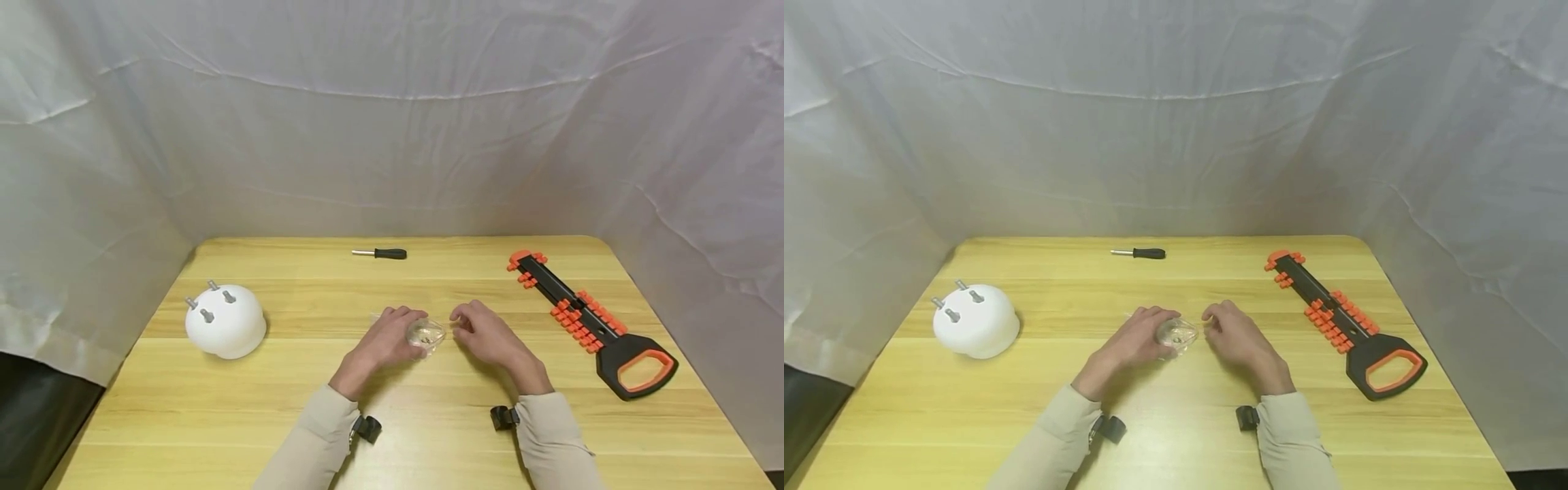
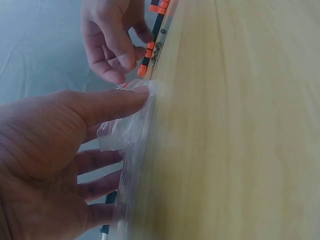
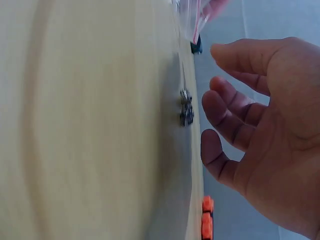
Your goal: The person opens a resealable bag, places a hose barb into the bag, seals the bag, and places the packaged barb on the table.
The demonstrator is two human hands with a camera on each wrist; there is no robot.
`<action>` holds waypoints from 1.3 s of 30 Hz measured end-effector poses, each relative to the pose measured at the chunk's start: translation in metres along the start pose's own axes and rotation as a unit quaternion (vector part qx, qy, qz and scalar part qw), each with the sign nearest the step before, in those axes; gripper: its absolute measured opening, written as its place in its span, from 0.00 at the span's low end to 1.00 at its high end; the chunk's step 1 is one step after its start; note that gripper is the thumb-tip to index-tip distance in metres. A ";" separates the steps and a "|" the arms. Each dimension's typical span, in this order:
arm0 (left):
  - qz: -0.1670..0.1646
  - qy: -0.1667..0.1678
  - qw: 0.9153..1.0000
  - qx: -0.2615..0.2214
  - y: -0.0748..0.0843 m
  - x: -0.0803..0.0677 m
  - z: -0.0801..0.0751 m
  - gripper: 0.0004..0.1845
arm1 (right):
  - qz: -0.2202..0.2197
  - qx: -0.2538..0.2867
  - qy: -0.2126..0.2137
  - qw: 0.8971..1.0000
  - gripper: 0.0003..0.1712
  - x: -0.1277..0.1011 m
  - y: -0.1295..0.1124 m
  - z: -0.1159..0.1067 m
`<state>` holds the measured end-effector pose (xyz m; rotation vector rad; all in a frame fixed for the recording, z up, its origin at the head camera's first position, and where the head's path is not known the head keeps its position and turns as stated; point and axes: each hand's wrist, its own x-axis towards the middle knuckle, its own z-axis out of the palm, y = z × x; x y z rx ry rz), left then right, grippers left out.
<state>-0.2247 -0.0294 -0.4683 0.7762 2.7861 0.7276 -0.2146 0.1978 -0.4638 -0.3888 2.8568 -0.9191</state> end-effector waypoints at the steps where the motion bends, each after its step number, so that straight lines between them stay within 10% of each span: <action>1: -0.002 -0.001 1.000 0.000 0.000 0.000 0.000 0.40 | 0.004 0.002 0.002 1.000 0.12 -0.001 0.002 -0.001; 12: -0.002 -0.004 1.000 -0.003 0.000 -0.002 0.002 0.38 | 0.029 -0.003 0.020 0.999 0.20 -0.011 0.021 -0.011; 39: -0.007 -0.001 1.000 -0.009 0.000 -0.002 0.002 0.38 | 0.025 -0.029 -0.004 0.999 0.06 -0.018 0.035 -0.017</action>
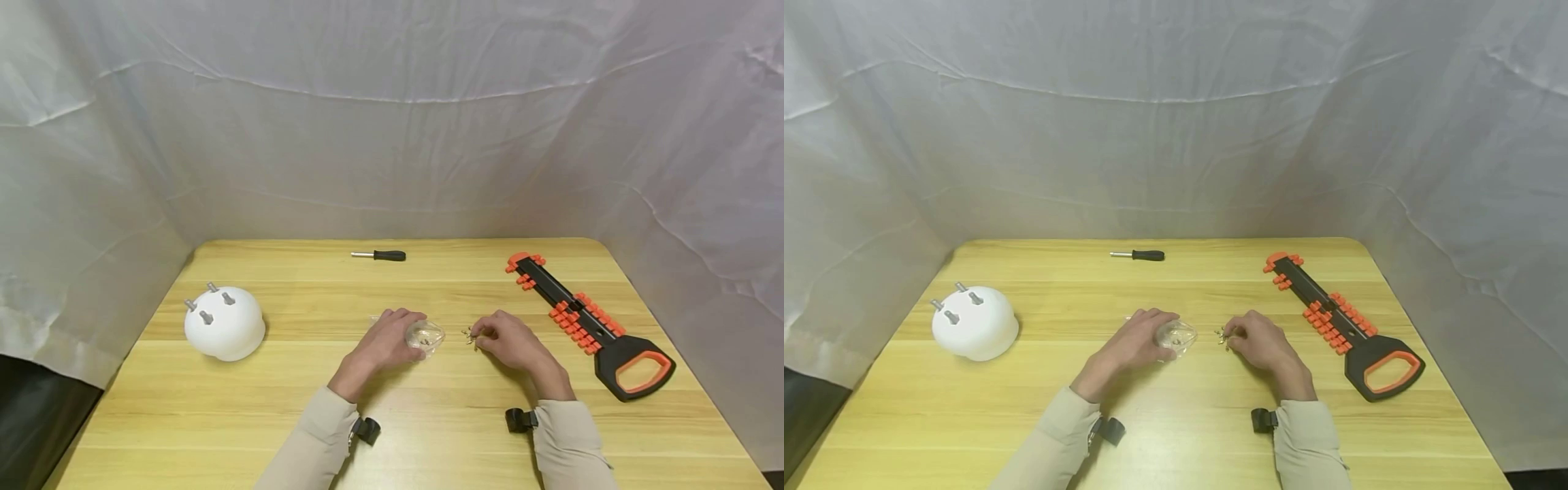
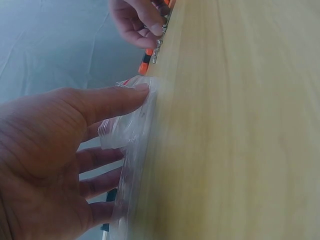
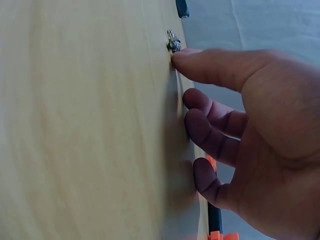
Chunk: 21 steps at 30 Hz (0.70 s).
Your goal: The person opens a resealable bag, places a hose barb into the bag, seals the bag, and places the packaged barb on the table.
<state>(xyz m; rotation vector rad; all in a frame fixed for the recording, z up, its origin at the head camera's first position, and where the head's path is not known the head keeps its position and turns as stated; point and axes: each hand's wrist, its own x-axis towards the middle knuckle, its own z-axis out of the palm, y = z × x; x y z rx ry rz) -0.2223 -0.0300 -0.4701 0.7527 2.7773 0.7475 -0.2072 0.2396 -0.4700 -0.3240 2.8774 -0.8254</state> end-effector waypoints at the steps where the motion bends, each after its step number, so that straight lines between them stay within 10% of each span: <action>1: 0.001 0.001 1.000 0.000 0.000 0.000 0.000 0.38 | 0.000 -0.002 -0.001 1.000 0.05 0.000 0.000 0.000; 21: 0.000 0.002 1.000 -0.003 0.000 0.000 -0.001 0.37 | 0.015 -0.022 -0.016 1.000 0.04 0.002 -0.003 -0.001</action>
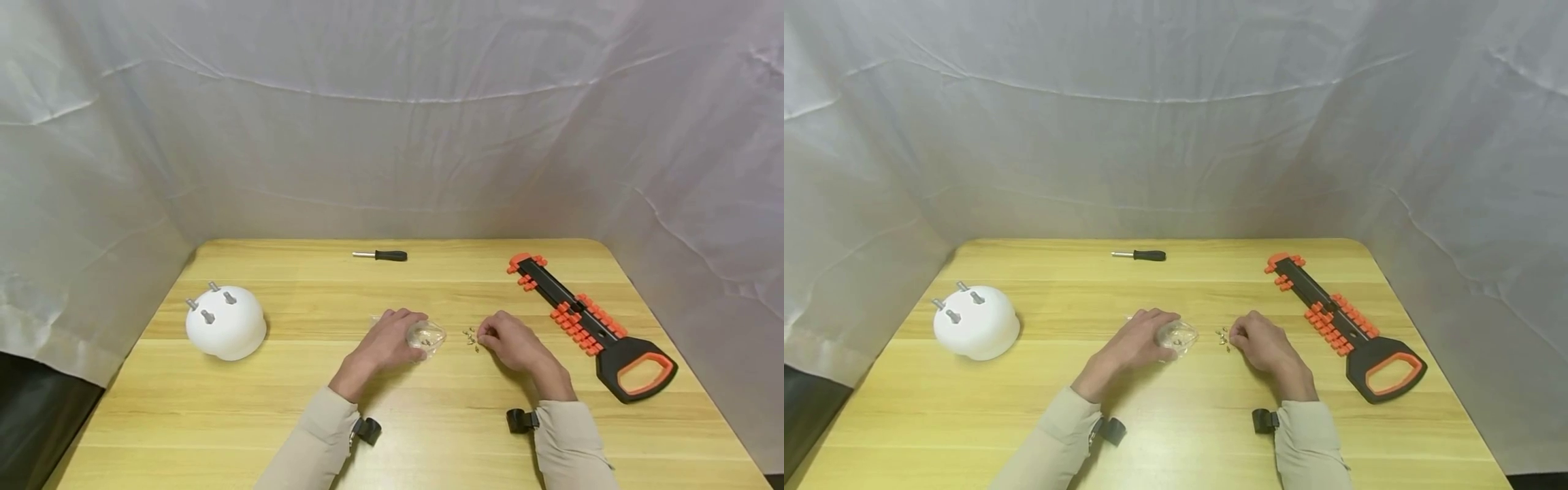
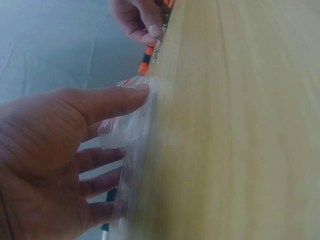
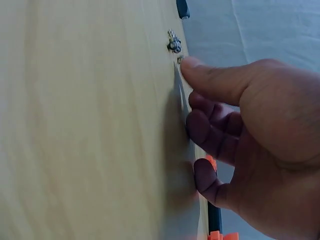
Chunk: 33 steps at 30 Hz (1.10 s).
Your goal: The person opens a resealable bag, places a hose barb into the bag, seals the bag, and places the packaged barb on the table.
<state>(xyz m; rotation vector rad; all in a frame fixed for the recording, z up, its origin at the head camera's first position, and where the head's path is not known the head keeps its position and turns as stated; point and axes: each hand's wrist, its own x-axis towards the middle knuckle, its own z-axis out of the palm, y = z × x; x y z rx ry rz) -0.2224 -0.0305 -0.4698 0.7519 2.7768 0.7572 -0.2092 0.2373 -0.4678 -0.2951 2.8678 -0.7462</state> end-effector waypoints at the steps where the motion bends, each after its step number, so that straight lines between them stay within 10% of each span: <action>1: 0.000 0.001 1.000 -0.001 0.000 0.000 0.000 0.37 | -0.001 0.003 0.002 1.000 0.04 0.000 0.000 0.000; 33: 0.011 0.006 1.000 0.019 0.004 0.001 -0.002 0.38 | -0.094 0.015 0.028 0.995 0.04 0.018 -0.051 0.024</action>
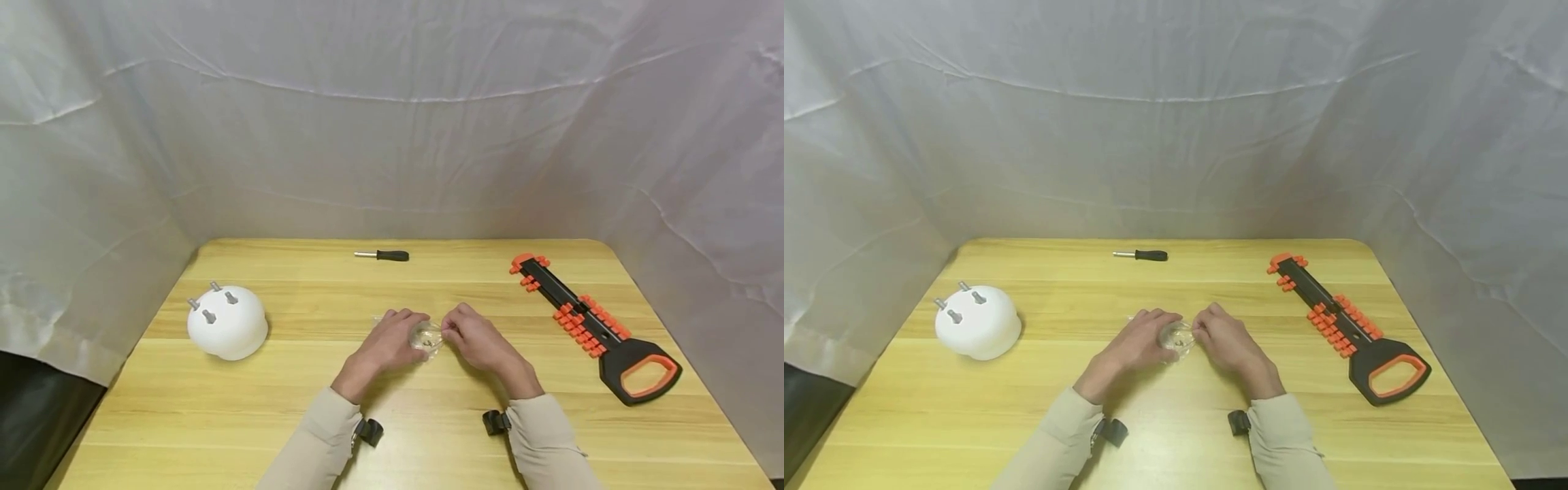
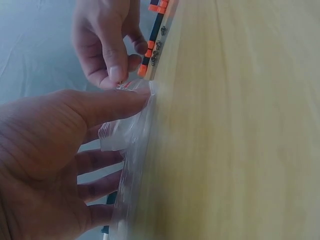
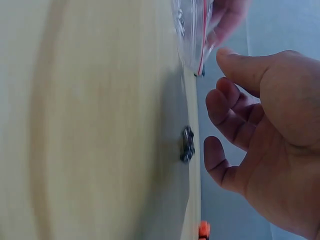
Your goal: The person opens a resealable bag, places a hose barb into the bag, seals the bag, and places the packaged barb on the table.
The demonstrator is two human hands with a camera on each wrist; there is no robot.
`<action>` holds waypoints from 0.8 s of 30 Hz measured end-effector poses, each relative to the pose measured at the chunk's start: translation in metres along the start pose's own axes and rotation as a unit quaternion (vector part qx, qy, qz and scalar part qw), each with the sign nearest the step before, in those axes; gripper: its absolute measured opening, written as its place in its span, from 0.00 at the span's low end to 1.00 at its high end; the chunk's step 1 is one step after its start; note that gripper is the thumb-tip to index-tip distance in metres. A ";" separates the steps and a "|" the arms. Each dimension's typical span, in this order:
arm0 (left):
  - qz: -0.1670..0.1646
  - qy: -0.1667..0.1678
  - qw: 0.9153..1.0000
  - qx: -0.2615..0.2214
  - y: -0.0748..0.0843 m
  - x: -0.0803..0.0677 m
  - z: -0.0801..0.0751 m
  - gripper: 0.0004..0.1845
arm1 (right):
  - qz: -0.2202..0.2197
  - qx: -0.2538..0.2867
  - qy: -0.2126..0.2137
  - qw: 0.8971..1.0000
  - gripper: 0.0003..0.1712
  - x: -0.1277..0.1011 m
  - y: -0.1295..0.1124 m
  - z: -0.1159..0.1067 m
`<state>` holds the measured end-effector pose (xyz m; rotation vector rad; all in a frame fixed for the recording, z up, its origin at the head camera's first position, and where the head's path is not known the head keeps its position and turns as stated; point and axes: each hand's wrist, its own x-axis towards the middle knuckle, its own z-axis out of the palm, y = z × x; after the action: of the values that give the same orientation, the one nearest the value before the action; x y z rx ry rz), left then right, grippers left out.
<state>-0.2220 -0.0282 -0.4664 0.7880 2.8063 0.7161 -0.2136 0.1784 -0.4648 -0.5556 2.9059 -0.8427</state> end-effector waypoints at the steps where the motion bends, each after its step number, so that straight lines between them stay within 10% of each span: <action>1: 0.000 0.001 1.000 0.002 0.000 0.000 0.000 0.38 | -0.006 -0.004 -0.001 1.000 0.04 0.001 -0.002 0.001; 24: -0.004 -0.015 1.000 0.019 0.001 0.000 -0.003 0.38 | 0.003 -0.009 -0.032 0.999 0.05 0.006 -0.012 0.006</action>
<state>-0.2219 -0.0286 -0.4634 0.7874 2.8029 0.6463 -0.2148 0.1635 -0.4627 -0.5630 2.8598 -0.7833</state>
